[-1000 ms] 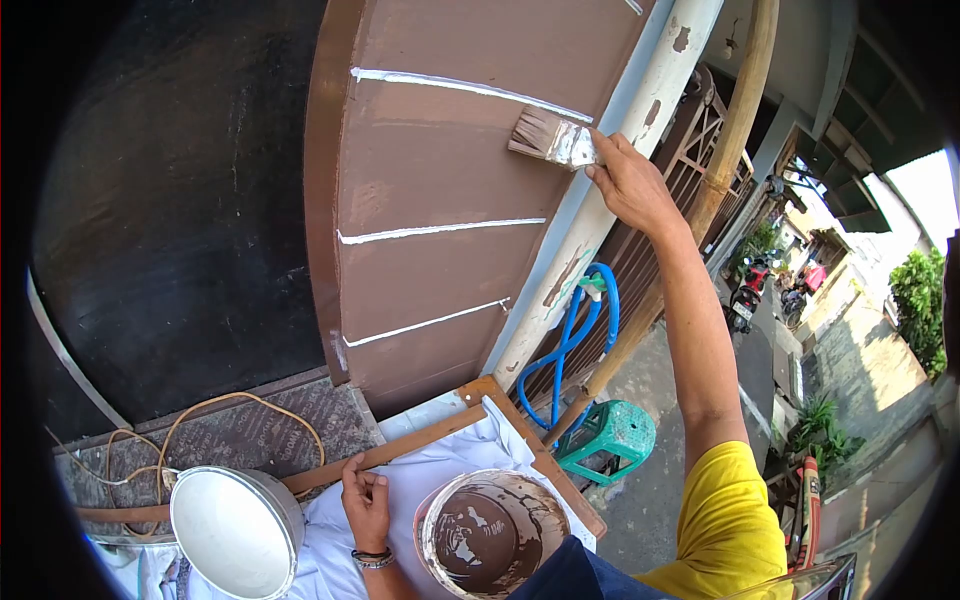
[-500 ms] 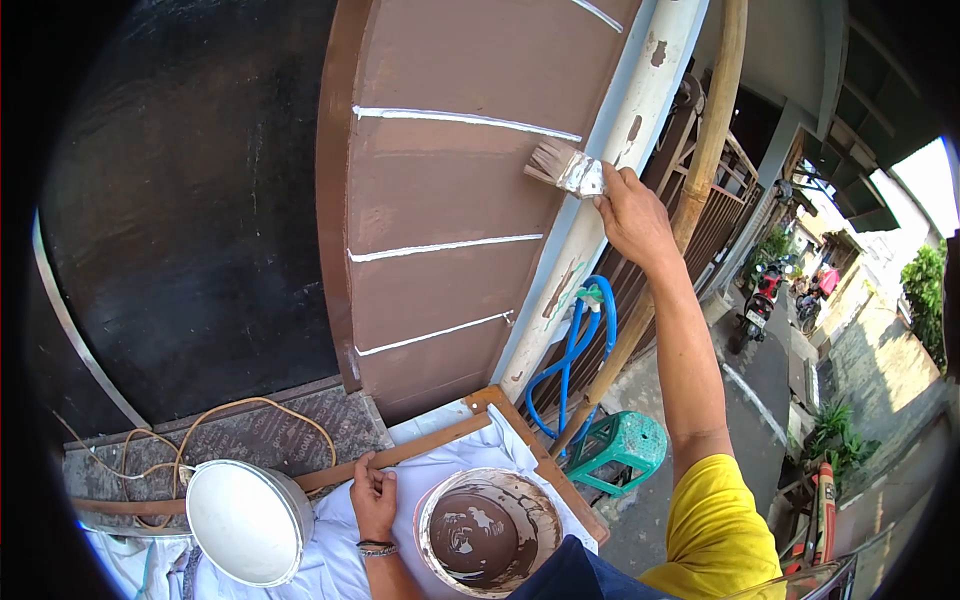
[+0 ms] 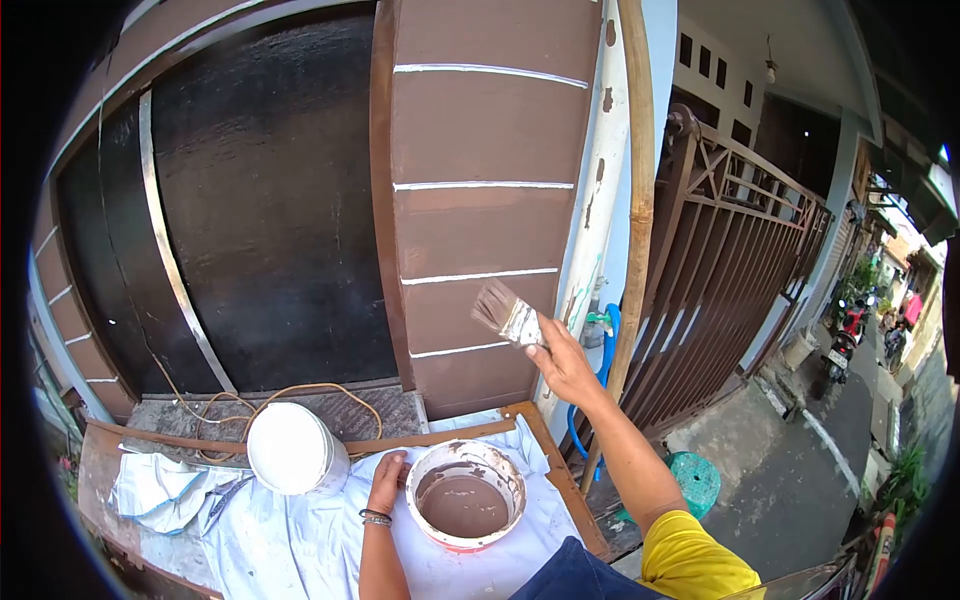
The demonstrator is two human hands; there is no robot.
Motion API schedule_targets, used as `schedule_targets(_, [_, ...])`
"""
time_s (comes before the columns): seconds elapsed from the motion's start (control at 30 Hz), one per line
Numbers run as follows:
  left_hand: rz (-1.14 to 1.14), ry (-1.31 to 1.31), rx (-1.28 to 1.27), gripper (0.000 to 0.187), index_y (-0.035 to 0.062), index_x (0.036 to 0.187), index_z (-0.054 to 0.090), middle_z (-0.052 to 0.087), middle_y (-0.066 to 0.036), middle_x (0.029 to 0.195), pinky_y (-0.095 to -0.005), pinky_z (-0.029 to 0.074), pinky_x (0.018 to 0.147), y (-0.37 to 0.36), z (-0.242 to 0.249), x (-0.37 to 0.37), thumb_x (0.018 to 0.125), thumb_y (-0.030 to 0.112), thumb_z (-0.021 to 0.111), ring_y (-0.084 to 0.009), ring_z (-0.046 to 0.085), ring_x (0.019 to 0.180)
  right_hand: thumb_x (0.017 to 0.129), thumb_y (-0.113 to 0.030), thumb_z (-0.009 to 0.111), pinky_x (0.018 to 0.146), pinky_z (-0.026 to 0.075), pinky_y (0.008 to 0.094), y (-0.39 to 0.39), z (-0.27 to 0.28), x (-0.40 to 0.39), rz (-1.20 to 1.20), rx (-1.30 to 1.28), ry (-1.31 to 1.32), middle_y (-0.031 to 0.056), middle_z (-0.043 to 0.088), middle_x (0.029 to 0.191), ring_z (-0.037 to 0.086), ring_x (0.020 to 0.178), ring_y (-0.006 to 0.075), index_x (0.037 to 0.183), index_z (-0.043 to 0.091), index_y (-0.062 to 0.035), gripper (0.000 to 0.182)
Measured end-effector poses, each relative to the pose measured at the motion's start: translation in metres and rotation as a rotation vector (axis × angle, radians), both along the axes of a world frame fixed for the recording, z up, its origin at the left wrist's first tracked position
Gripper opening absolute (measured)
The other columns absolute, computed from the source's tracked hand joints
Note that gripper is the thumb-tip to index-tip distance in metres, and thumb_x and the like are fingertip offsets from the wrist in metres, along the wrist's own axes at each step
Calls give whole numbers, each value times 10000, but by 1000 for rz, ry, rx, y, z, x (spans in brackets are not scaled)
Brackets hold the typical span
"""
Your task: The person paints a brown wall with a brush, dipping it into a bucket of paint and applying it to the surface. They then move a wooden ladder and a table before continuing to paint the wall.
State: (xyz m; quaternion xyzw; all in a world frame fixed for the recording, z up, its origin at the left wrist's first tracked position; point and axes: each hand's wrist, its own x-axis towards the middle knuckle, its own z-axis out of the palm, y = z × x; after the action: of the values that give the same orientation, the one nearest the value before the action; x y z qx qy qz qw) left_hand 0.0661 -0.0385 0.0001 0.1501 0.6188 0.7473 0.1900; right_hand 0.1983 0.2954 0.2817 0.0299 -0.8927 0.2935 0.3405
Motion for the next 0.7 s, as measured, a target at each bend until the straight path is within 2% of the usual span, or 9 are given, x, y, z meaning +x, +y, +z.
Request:
schedule_targets(0.03, [28,5,-24,481,44,1269,597,655,-9,827,-208,420,583,-12,0,16,1046,459,501,-75,558,649,1036,-268,556,1061,416,384,-2,-15,17,59,-101,-18,212,556,1300,560,1205,333,1479,407,57,570])
schedule_targets(0.1, [135,-25,-3,489,43,1270,592,663,-21,833,-215,419,573,-35,19,63,1040,467,512,-79,568,654,1037,-288,572,1113,375,367,0,-57,57,156,-331,-108,165,550,1382,519,1294,281,1490,410,45,585])
schedule_targets(0.13, [191,-38,10,493,43,1270,590,667,-28,836,-218,419,569,-43,26,86,1037,471,518,-80,573,657,1040,-289,583,1022,427,346,8,-98,69,220,-435,-46,97,583,1264,554,1154,208,1487,424,37,575])
schedule_targets(0.17, [215,-50,0,497,39,1266,591,676,-37,842,-219,419,566,-49,28,107,1036,474,518,-82,579,660,1036,-282,589,1042,435,343,7,-120,96,253,-691,-180,133,567,1385,558,1208,220,1476,452,31,557])
schedule_targets(0.23, [264,-103,-26,492,25,1258,588,696,-59,860,-215,416,560,-59,28,150,1035,459,528,-83,588,666,1006,-250,637,794,455,260,-1,-149,149,240,-878,-220,29,616,1024,550,891,100,1440,484,38,544])
schedule_targets(0.3, [277,-116,-48,447,35,1265,587,697,-56,859,-221,419,566,-61,20,180,1038,416,538,-84,589,675,981,-206,657,699,407,242,-13,-163,200,154,-1052,-294,-18,559,888,484,775,73,1419,510,29,518])
schedule_targets(0.37, [264,-122,-58,433,35,1268,585,698,-54,873,-222,423,574,-59,19,202,1039,399,537,-85,592,687,955,-169,665,629,400,225,-13,-198,240,72,-1133,-344,-21,562,834,496,701,66,1370,550,31,475])
schedule_targets(0.5, [261,-98,-70,434,29,1283,569,694,-51,899,-220,426,587,-45,37,216,1043,389,528,-86,592,714,940,-154,672,610,395,230,-10,-257,293,34,-1241,-437,-25,555,824,491,688,65,1329,575,31,441])
schedule_targets(0.7, [344,-79,-22,384,51,1202,577,677,-25,866,-220,415,573,-18,48,211,1043,398,532,-80,579,693,941,-178,677,611,390,236,-25,-256,314,77,-1220,-467,-26,553,831,483,692,67,1320,585,37,445])
